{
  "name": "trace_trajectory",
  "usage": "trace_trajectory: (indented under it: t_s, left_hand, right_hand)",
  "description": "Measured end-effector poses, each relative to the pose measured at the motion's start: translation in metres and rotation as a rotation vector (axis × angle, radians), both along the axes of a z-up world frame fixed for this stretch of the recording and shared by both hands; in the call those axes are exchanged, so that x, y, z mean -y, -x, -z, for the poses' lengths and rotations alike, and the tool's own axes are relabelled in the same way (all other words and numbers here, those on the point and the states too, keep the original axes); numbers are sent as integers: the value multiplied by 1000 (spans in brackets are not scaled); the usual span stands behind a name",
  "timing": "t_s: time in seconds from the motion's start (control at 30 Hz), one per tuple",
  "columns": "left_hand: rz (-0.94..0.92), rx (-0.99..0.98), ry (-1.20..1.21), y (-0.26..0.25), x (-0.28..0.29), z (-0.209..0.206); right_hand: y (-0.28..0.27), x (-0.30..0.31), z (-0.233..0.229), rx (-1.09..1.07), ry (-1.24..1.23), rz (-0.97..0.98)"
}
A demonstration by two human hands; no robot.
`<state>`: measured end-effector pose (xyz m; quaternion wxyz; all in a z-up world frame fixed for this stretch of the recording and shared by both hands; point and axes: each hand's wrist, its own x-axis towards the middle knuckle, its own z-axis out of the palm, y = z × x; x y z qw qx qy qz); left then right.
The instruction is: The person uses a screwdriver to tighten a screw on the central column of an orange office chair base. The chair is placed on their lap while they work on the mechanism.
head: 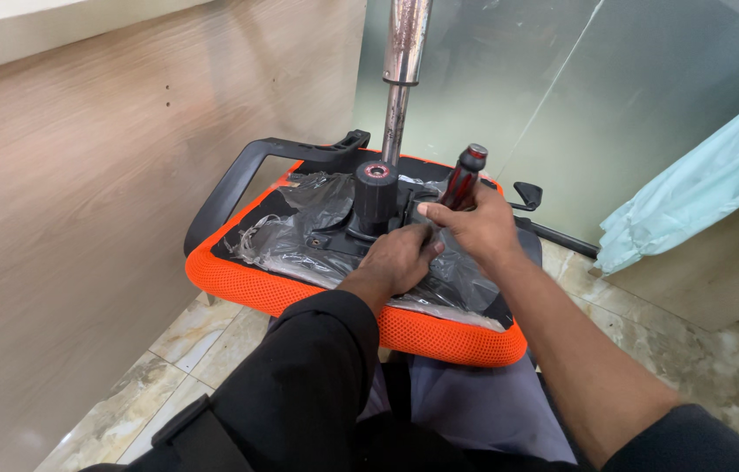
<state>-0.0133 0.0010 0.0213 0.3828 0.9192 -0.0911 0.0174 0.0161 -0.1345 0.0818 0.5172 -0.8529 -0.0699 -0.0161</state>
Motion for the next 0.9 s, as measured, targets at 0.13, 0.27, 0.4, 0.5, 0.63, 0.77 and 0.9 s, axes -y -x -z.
trace_trajectory:
  t_s: [0.13,0.27,0.4,0.5,0.63,0.77,0.9]
  left_hand:
    - [6,-42,-84,-7,4,5]
    - [39,38,-100,-8,4,9]
    - [18,10,-64,-1,2,3]
    - [13,28,-50,4,1,-2]
    - [-10,-29,-36,3,3,-3]
    - [12,-2,-88,-3,3,1]
    - [33,28,-112,-2,4,2]
  right_hand:
    - [0,-5,-1,-17,130,61]
    - [-9,8,-11,-202,-159,-176]
    - [-11,13,-11,-222,-288,-257]
    - [-9,11,-3,-104,-168,-121]
    - [-8,0,7,40,-11,-18]
    - [-14,0,3,-129,-203,-150]
    - [-14,18,-6,-241,-289,-306]
